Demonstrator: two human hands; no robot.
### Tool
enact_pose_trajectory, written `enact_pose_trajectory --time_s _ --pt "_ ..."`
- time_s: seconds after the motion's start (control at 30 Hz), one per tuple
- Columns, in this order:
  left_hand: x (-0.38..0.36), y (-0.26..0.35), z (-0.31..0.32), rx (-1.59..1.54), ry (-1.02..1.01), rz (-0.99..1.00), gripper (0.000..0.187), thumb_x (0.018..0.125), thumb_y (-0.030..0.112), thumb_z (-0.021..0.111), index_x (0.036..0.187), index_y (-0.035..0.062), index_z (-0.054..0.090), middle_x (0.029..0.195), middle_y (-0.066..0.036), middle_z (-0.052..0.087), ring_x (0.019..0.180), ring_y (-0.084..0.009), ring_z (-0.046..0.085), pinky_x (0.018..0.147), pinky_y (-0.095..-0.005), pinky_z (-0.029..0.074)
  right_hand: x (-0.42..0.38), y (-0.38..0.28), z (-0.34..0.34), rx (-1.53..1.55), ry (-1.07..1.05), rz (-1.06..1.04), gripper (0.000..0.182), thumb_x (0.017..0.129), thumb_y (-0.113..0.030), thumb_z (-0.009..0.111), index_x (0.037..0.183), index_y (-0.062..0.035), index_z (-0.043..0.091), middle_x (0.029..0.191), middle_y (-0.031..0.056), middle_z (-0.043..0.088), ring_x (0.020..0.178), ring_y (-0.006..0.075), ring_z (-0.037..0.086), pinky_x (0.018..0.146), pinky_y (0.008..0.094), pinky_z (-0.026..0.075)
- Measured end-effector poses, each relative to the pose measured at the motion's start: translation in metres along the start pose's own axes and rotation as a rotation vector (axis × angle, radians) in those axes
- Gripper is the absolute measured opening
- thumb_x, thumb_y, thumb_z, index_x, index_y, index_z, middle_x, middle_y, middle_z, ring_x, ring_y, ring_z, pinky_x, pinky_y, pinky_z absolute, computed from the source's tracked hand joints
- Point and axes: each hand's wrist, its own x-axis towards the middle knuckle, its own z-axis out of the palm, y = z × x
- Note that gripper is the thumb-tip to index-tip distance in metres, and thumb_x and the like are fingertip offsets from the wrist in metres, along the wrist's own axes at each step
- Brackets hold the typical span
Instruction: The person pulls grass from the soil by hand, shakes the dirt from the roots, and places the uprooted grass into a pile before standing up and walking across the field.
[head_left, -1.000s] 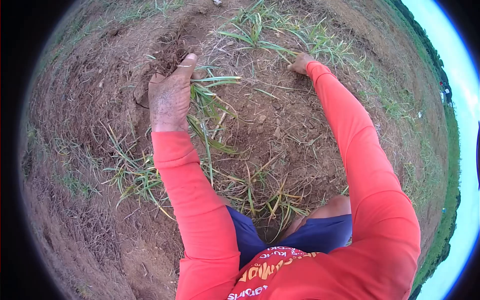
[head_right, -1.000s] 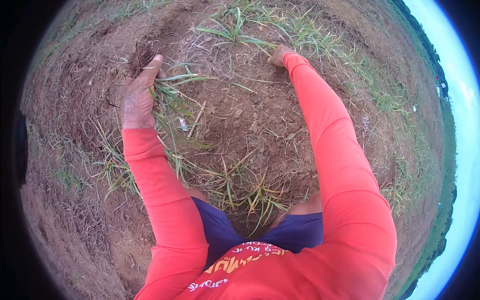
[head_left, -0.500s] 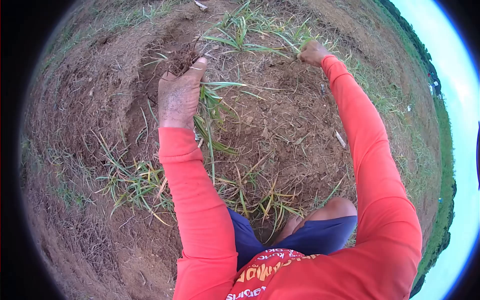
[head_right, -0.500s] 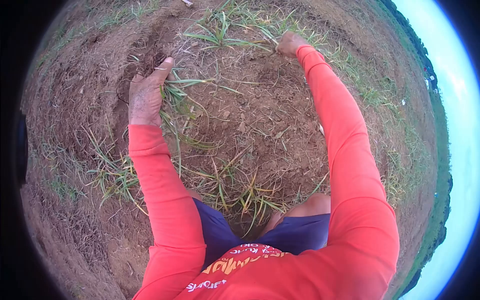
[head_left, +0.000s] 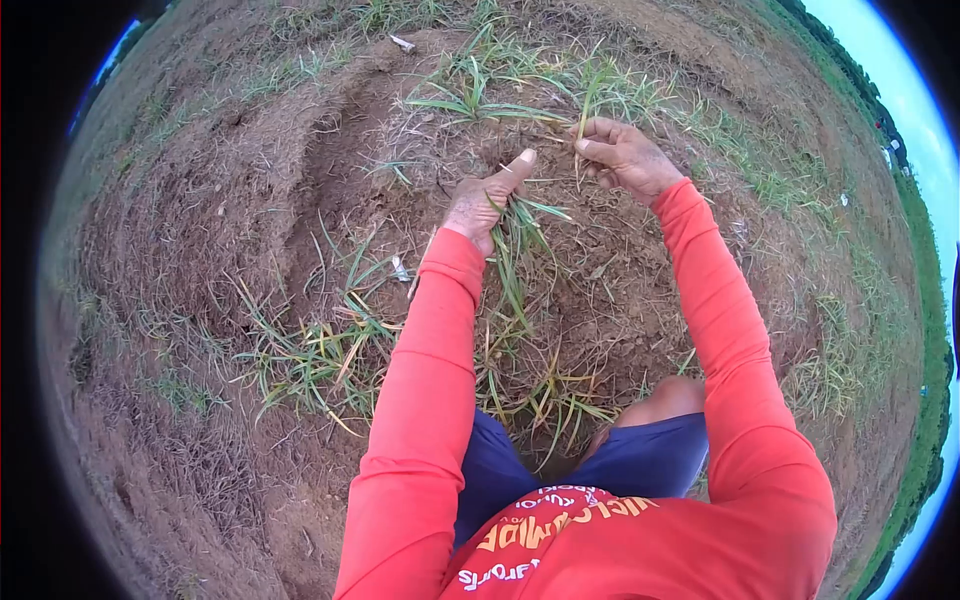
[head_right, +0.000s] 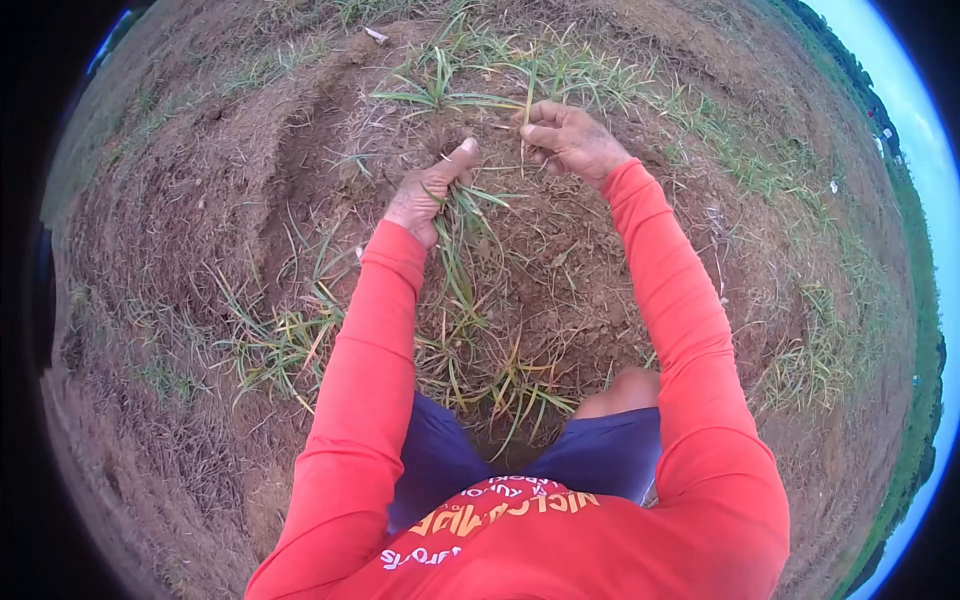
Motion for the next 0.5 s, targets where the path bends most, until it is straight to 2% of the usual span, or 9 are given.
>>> enact_pose_trajectory --time_s 0.1,0.13,0.2,0.27,0.3,0.37,0.43,0.47,0.5 --pt "-0.005 -0.011 0.039 -0.148 0.067 0.000 0.033 0.084 0.030 0.088 0.091 0.0032 0.070 0.087 -0.006 0.069 0.071 -0.0155 0.065 0.065 -0.0329 0.055 -0.022 0.030 0.021 0.071 -0.082 0.023 0.037 0.100 -0.024 0.066 0.133 -0.0082 0.060 0.101 -0.0028 0.064 0.079 0.0027 0.061 0.058 0.0179 0.048" --pt "0.002 -0.019 0.040 -0.121 0.044 0.022 0.031 0.085 0.028 0.086 0.094 0.0027 0.071 0.086 -0.005 0.068 0.069 -0.0160 0.066 0.061 -0.0328 0.055 -0.032 0.038 0.021 0.077 -0.092 0.041 0.039 0.100 -0.024 0.066 0.135 -0.0084 0.059 0.105 -0.0015 0.066 0.081 0.0029 0.062 0.058 0.0178 0.048" --pt "0.005 -0.027 0.048 -0.119 -0.013 0.058 0.026 0.088 0.022 0.083 0.100 0.0021 0.073 0.083 -0.005 0.070 0.065 -0.0177 0.067 0.055 -0.0302 0.055 -0.061 0.047 0.014 0.071 -0.164 0.075 0.042 0.099 -0.027 0.066 0.136 -0.0076 0.060 0.118 0.0059 0.071 0.089 0.0123 0.069 0.066 0.0281 0.055" --pt "0.004 -0.021 0.041 0.138 0.060 0.281 0.028 0.087 0.020 0.084 0.106 0.0030 0.073 0.094 -0.006 0.073 0.080 -0.0158 0.070 0.074 -0.0321 0.057 -0.060 0.109 -0.027 -0.443 0.024 -0.110 0.041 0.095 -0.028 0.064 0.131 -0.0059 0.065 0.124 0.0122 0.071 0.095 0.0252 0.071 0.079 0.0389 0.057" --pt "-0.013 -0.008 0.054 0.147 0.149 0.411 0.025 0.087 0.015 0.083 0.107 0.0046 0.073 0.091 -0.003 0.073 0.075 -0.0117 0.066 0.068 -0.0289 0.054 -0.049 0.132 -0.045 -0.696 0.100 -0.209 0.041 0.094 -0.028 0.063 0.128 -0.0051 0.067 0.126 0.0154 0.070 0.097 0.0317 0.072 0.085 0.0443 0.057" --pt "-0.016 0.005 0.048 0.261 0.232 0.565 0.023 0.089 0.014 0.081 0.109 0.0058 0.073 0.091 -0.001 0.072 0.076 -0.0089 0.063 0.072 -0.0283 0.053 -0.039 0.149 -0.098 -0.781 0.213 0.012 0.037 0.091 -0.028 0.059 0.116 -0.0053 0.073 0.125 0.0204 0.068 0.107 0.0413 0.067 0.097 0.0488 0.052" --pt "-0.029 0.017 0.034 0.313 0.210 0.519 0.024 0.090 0.015 0.080 0.111 0.0056 0.073 0.088 0.001 0.070 0.078 -0.0078 0.060 0.074 -0.0277 0.051 -0.023 0.168 -0.148 -0.887 0.578 -0.035 0.032 0.090 -0.026 0.059 0.109 -0.0069 0.074 0.115 0.0200 0.070 0.109 0.0398 0.066 0.097 0.0498 0.053" --pt "-0.043 0.021 0.038 0.370 0.248 0.543 0.025 0.090 0.016 0.080 0.112 0.0055 0.073 0.088 0.001 0.069 0.078 -0.0079 0.060 0.073 -0.0272 0.050 -0.009 0.184 -0.181 -0.950 0.635 -0.043 0.031 0.092 -0.025 0.057 0.109 -0.0059 0.074 0.113 0.0198 0.070 0.107 0.0402 0.067 0.096 0.0500 0.053" --pt "-0.056 0.027 0.043 0.427 0.290 0.572 0.026 0.091 0.016 0.080 0.113 0.0054 0.073 0.087 0.002 0.068 0.078 -0.0079 0.059 0.072 -0.0267 0.049 0.011 0.201 -0.214 -1.056 0.614 0.068 0.032 0.092 -0.022 0.055 0.113 -0.0060 0.074 0.119 0.0207 0.069 0.113 0.0405 0.066 0.098 0.0487 0.053"
